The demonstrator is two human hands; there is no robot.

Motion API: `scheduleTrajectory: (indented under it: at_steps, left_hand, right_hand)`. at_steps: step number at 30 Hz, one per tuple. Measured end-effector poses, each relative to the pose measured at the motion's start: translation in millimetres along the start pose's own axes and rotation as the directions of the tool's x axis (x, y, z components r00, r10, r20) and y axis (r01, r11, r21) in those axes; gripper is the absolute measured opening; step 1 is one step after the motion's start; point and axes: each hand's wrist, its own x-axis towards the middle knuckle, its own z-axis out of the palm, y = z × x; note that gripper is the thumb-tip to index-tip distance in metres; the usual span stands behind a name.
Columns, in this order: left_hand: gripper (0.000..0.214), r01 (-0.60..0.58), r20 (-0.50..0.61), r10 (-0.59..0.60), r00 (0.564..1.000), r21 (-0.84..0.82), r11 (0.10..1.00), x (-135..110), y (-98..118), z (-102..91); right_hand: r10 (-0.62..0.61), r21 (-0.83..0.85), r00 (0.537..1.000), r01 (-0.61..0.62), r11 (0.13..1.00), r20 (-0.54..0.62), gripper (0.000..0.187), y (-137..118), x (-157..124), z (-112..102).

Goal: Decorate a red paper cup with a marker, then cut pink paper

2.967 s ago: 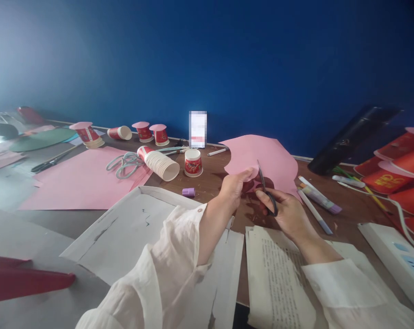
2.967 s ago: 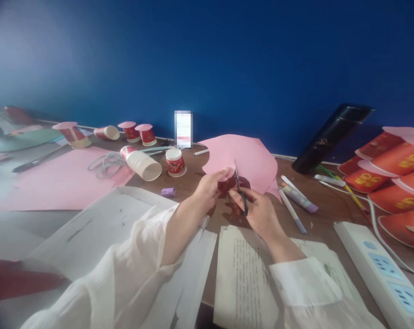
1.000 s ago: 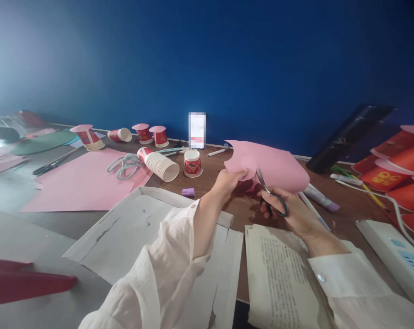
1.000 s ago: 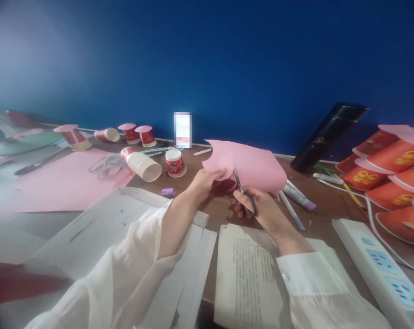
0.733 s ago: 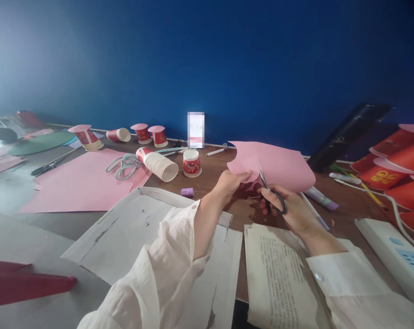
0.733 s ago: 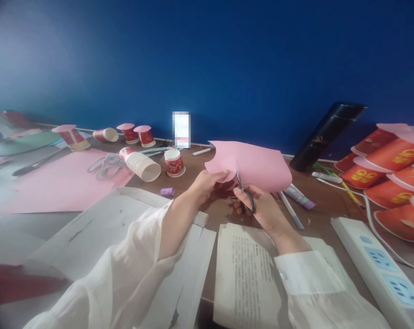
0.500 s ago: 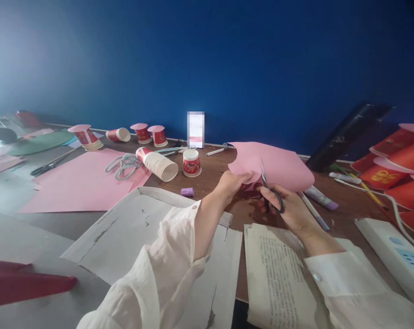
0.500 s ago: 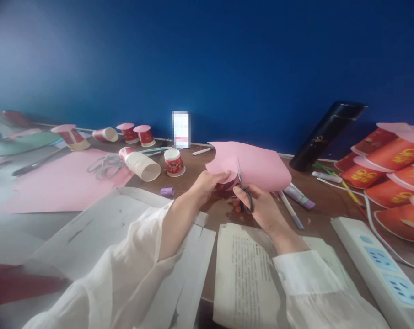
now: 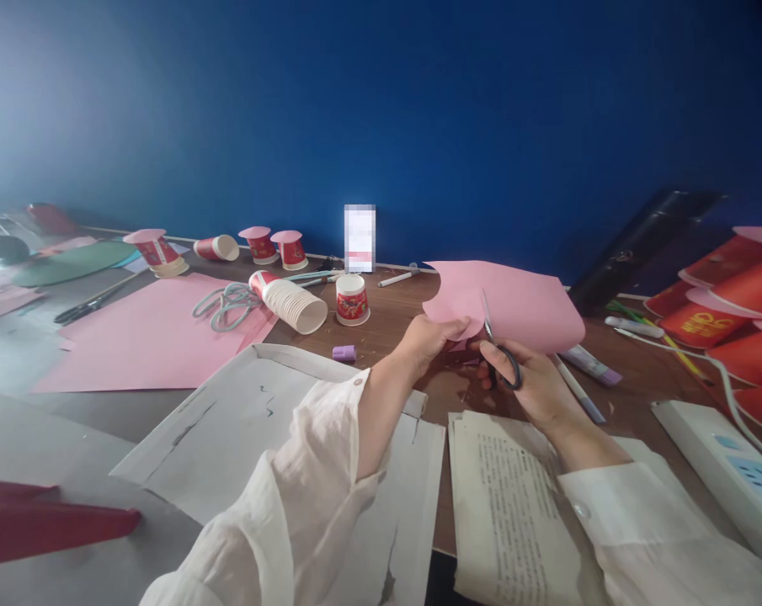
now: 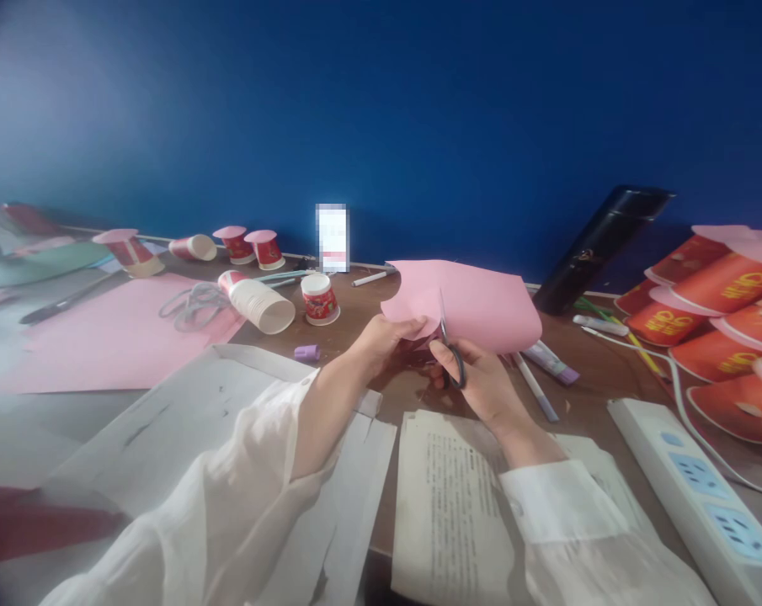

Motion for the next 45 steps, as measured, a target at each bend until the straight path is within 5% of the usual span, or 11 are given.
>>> scheduleTrajectory:
  at_steps: [23, 45]
  left_hand:
    - [0.037, 0.01, -0.01, -0.01, 1.0, 0.079, 0.997, -3.5, 3.9, -0.1]
    - [0.031, -0.006, -0.008, 0.006, 1.0, 0.063, 0.998, -4.0, 5.5, -0.9]
  right_hand:
    - [0.007, 0.062, 1.0, -0.006, 0.998, -0.01, 0.039, 2.6, 0.1, 0.7]
    - [-0.048, -0.063, 0.998, 0.045, 0.997, -0.039, 0.045, 1.2, 0.8, 0.4]
